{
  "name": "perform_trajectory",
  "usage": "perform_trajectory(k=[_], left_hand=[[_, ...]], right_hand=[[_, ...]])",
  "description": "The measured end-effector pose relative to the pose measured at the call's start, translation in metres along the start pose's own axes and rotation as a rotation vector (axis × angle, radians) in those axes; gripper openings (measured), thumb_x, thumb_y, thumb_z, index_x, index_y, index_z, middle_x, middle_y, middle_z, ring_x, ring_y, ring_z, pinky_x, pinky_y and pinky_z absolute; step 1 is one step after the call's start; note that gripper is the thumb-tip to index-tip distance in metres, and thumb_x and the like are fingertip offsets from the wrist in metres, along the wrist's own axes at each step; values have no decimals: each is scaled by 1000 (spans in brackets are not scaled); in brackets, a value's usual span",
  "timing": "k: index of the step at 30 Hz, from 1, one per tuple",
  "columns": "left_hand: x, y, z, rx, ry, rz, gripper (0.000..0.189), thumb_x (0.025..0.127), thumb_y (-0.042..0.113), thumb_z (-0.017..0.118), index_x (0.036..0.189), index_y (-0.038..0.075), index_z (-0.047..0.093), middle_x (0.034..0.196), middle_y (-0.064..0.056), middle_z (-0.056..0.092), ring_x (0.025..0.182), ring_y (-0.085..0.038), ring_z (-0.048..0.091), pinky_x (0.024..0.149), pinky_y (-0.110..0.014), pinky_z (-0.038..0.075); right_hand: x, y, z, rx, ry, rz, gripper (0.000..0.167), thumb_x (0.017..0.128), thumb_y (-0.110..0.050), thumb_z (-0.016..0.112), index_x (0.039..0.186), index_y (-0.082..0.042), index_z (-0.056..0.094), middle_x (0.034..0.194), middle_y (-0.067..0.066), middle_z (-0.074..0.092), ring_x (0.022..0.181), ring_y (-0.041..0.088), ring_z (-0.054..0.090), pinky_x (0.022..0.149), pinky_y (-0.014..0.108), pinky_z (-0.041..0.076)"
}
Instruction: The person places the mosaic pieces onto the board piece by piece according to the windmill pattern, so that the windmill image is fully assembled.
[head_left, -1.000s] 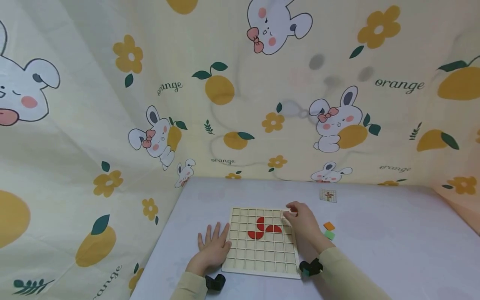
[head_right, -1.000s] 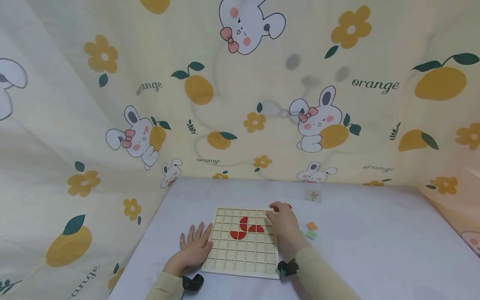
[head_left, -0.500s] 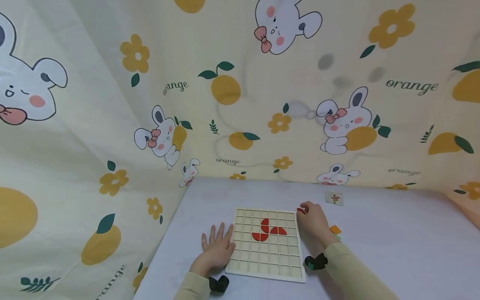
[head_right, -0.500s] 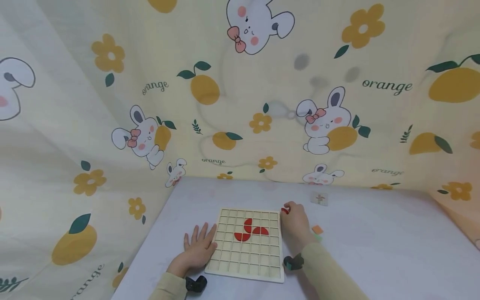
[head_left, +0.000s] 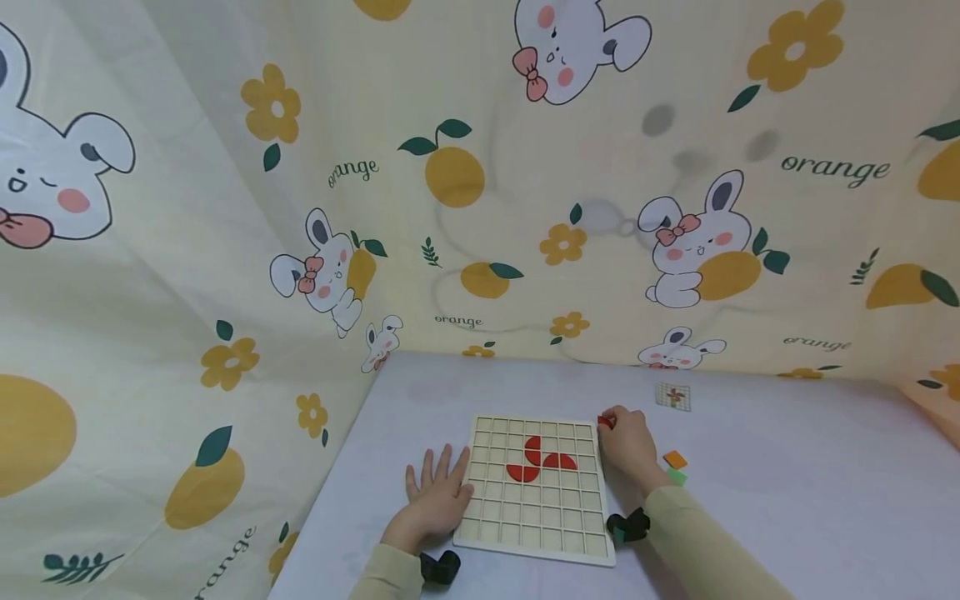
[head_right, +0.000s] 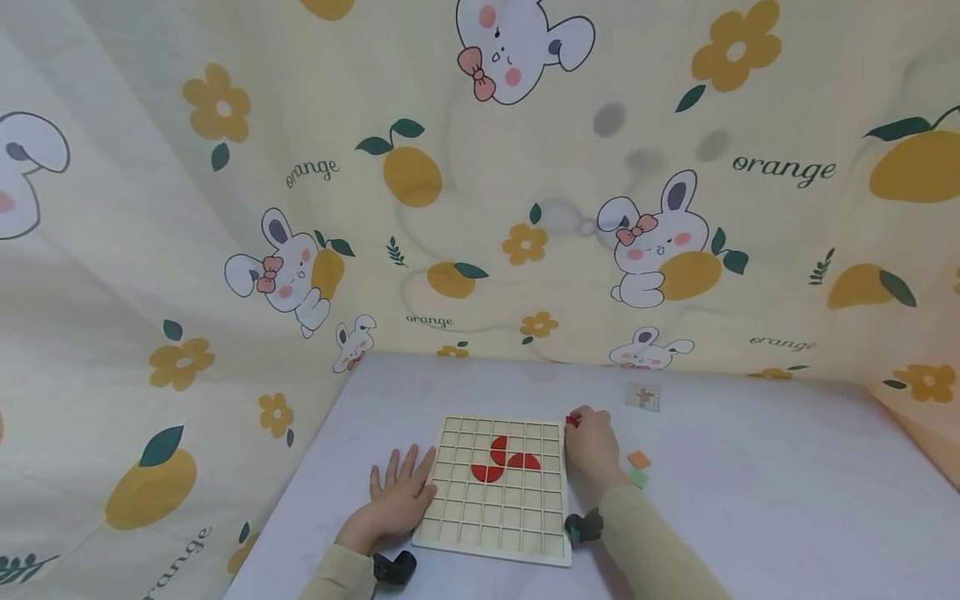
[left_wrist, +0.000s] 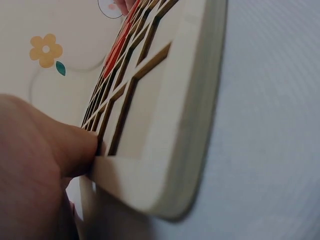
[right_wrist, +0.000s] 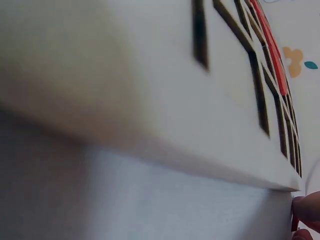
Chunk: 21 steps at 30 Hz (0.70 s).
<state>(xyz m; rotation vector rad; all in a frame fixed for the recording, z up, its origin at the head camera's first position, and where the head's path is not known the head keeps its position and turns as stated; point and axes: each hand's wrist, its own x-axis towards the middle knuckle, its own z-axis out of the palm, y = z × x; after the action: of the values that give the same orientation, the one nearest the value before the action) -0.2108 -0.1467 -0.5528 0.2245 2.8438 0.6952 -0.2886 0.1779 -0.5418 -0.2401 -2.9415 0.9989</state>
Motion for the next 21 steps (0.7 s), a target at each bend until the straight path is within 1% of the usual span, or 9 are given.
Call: perform_trajectory(k=[2,4,6,10,16,21], left_hand=[[1,-1,1,5,-1,0,59,102,35,40,155,17,23,161,-16,6,143,-41,-13,103,-65,-18],[-1,2,-2,6,-8,-3,58,102,35,40,155,16,24,160,-16,6,143,-42,-11,104,-65,-17],[-3,4,-5,13,-11,-6,58,102,35,41,155,16,25,160,-17,8,144,-42,-10,104,-66,-15],[-4,6,-5,26,0,-15,57,102,35,41,155,17,26,160,-16,9,144,-42,-8,105,-66,-13],[-6,8,-6,32,1,-18,58,102,35,41,155,17,25,160,-16,9,144,-42,-8,105,-66,-13],[-7,8,-6,30,10,-8,57,102,35,42,154,16,27,160,-17,10,144,-43,-7,106,-66,-11]], right_hand=[[0,0,0,-1,-2,12,27,96,-14,57,115,5,57,105,24,49,84,31,51,75,44,50],[-1,-1,0,-3,-6,19,25,95,-13,57,112,6,56,103,23,49,84,31,51,75,44,50],[-3,-3,-1,-5,-10,15,22,94,-11,58,108,6,55,101,23,48,84,31,50,74,43,49],[-7,-3,-6,-7,-16,-6,19,93,-9,59,103,6,53,98,21,50,84,31,49,74,43,48],[-13,-1,-11,13,-47,-16,18,91,-7,58,102,5,49,93,18,52,82,30,50,72,41,47],[-18,0,-13,12,-58,9,21,91,-8,61,105,4,52,93,16,54,83,29,51,71,39,47]])
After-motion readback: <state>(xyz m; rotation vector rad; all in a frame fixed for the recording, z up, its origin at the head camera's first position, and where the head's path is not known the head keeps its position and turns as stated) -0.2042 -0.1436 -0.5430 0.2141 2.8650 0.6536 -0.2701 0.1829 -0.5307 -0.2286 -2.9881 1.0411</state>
